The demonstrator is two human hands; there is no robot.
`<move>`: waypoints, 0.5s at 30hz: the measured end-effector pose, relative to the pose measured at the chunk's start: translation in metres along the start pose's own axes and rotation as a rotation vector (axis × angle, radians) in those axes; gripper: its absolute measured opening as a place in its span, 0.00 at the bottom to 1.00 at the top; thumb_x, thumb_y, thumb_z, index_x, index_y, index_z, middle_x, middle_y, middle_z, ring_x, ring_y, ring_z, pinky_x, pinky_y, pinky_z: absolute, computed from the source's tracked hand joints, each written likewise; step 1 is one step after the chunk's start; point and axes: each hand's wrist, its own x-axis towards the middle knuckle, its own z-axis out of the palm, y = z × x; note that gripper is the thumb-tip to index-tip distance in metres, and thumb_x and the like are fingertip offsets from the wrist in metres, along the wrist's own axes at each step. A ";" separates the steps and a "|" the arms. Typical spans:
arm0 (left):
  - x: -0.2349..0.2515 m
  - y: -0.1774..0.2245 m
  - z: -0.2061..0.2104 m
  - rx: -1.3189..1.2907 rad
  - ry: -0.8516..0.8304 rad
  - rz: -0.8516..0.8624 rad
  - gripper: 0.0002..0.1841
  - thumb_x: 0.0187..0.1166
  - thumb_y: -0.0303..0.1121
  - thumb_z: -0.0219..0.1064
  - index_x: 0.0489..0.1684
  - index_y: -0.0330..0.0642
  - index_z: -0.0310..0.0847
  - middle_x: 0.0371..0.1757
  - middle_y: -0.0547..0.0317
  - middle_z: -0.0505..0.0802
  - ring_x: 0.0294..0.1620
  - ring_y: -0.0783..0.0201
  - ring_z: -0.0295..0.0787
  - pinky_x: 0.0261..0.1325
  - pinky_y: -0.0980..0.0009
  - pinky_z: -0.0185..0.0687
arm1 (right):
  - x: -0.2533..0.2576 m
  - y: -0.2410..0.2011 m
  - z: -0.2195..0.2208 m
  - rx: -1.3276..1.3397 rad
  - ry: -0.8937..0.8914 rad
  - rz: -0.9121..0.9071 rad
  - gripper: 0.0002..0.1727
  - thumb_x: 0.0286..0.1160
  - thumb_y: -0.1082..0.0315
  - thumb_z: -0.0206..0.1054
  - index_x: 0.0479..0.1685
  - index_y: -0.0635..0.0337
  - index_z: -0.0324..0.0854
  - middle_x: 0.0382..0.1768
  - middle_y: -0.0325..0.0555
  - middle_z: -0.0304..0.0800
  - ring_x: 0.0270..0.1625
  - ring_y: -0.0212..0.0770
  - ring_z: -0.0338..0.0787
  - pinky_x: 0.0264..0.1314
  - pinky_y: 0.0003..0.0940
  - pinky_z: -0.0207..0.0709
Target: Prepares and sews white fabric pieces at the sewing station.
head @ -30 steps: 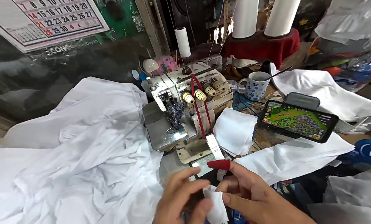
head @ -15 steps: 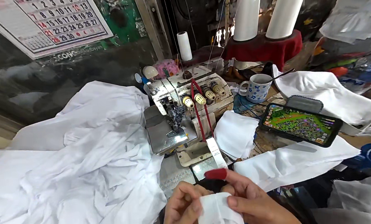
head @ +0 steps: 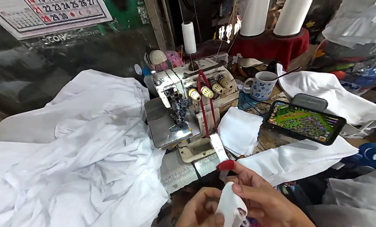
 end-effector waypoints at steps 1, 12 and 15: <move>-0.003 0.001 -0.001 0.012 0.018 0.008 0.23 0.81 0.32 0.70 0.72 0.35 0.73 0.49 0.48 0.93 0.45 0.61 0.91 0.51 0.61 0.90 | -0.001 0.000 -0.001 0.016 0.020 0.023 0.25 0.84 0.65 0.66 0.78 0.50 0.69 0.42 0.45 0.90 0.27 0.25 0.82 0.22 0.17 0.72; -0.023 0.030 0.024 0.278 0.173 0.022 0.29 0.77 0.30 0.73 0.73 0.31 0.63 0.54 0.44 0.92 0.49 0.56 0.93 0.52 0.57 0.91 | -0.006 0.001 0.004 0.199 0.264 0.126 0.16 0.88 0.65 0.59 0.70 0.53 0.72 0.29 0.44 0.84 0.18 0.25 0.74 0.17 0.17 0.65; -0.025 0.029 0.042 0.601 0.442 0.167 0.23 0.72 0.23 0.75 0.62 0.29 0.69 0.45 0.49 0.89 0.41 0.59 0.91 0.43 0.62 0.92 | -0.006 0.009 0.017 0.144 0.301 0.112 0.15 0.82 0.66 0.66 0.63 0.53 0.72 0.32 0.41 0.84 0.24 0.27 0.78 0.24 0.20 0.72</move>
